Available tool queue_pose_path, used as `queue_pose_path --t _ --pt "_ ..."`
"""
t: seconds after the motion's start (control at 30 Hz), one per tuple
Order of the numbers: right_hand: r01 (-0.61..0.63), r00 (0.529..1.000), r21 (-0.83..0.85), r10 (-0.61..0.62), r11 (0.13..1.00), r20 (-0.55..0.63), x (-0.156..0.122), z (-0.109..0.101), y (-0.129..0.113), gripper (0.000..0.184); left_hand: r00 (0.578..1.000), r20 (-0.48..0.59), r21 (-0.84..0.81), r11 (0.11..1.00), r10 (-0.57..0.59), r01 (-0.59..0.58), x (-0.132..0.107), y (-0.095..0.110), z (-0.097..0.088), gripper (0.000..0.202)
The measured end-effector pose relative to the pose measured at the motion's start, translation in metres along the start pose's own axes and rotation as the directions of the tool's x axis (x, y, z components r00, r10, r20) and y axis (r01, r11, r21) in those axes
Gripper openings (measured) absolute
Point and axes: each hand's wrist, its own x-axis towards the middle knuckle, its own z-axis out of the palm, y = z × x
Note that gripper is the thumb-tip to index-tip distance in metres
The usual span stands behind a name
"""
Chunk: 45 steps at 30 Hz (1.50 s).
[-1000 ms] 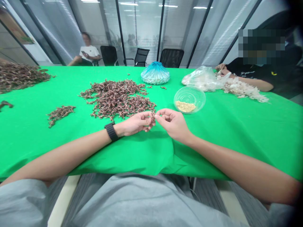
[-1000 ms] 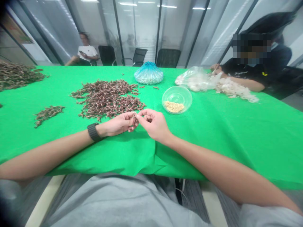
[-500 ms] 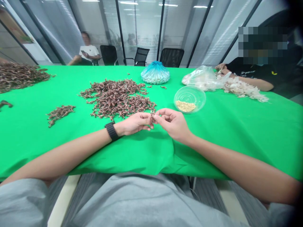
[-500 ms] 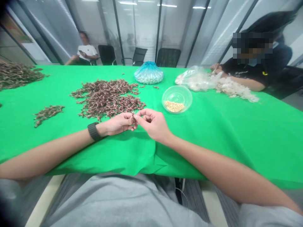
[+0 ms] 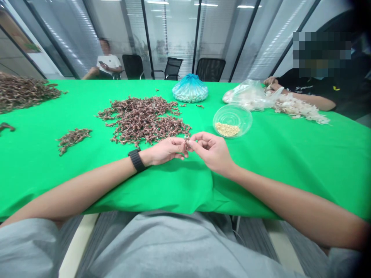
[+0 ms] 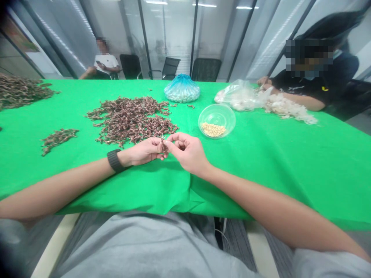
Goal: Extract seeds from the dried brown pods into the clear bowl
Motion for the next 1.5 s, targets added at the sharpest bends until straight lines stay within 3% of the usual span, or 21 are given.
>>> queue_pose_path --t 0.8,1.13,1.23,1.37,1.5 --pt "0.061 0.998 0.042 -0.061 0.997 -0.002 -0.001 0.002 0.003 0.03 1.0 0.01 -0.013 1.0 -0.009 0.009 0.001 0.0 0.0 0.033" --pt "0.104 0.994 -0.096 -0.108 0.99 -0.029 -0.004 0.002 0.003 0.025 0.999 -0.028 0.014 1.0 0.017 -0.016 0.0 0.0 0.004 0.036" --pt "0.049 0.999 -0.061 -0.049 0.997 -0.001 -0.002 0.001 0.001 0.028 0.994 -0.082 0.093 0.993 0.078 -0.07 0.0 -0.002 0.003 0.038" --pt "-0.102 0.992 0.055 0.098 0.993 0.086 0.003 -0.002 -0.003 0.031 0.975 -0.13 0.35 0.928 0.18 -0.125 -0.001 0.001 -0.002 0.039" --pt "-0.323 0.939 0.175 0.292 0.93 0.18 0.009 -0.005 -0.005 0.036 0.956 -0.146 0.511 0.847 0.254 -0.147 -0.003 0.011 -0.003 0.043"
